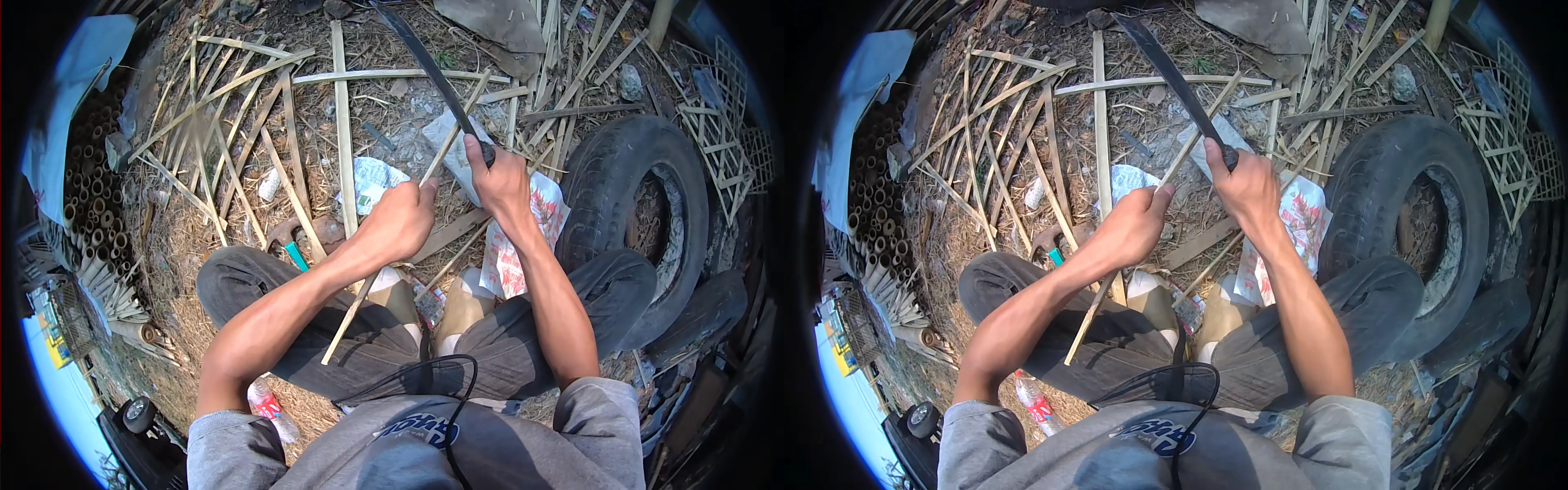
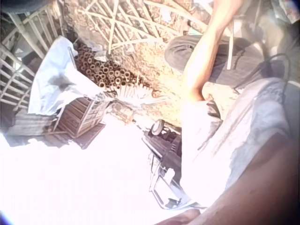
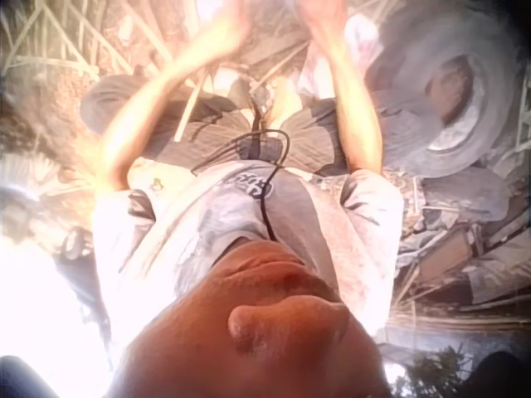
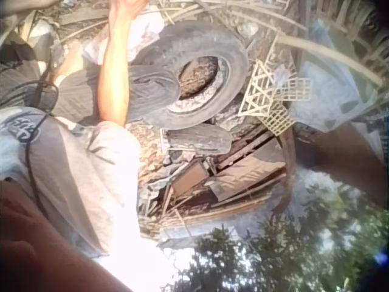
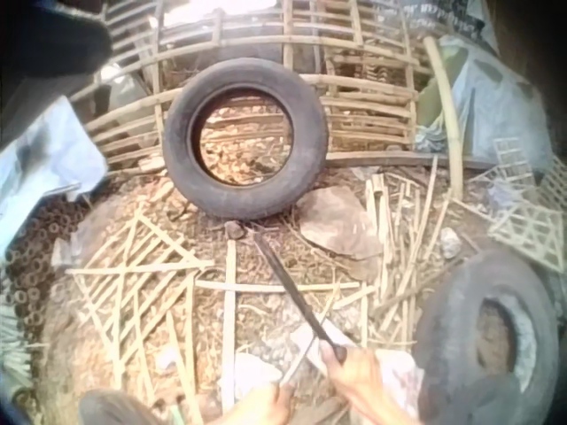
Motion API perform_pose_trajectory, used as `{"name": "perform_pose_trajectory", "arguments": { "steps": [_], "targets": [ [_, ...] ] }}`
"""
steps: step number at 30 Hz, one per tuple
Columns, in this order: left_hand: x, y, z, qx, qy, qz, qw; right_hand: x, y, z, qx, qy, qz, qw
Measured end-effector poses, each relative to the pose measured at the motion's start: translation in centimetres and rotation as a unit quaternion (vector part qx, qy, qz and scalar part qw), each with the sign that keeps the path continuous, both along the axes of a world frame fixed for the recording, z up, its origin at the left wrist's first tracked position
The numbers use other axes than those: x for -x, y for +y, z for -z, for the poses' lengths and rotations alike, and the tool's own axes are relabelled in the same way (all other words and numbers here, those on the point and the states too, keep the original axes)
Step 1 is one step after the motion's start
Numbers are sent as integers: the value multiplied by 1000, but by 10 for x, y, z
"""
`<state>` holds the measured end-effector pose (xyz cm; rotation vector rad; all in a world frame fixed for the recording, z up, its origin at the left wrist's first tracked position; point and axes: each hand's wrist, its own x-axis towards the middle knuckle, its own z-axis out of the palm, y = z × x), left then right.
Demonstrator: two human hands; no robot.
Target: The person uses a blade to shave and smooth several thin bamboo strips while sitting on the ground, then handles and aligns the processed strips by hand.
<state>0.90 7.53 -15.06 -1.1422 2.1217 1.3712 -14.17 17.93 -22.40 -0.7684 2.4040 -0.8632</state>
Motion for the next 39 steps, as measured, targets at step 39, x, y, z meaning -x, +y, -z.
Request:
{"name": "perform_pose_trajectory", "arguments": {
  "steps": [39],
  "targets": [
    [6,4,-16,45,43,38,997,39,3,-19,-5,68,30,997]
  ]
}}
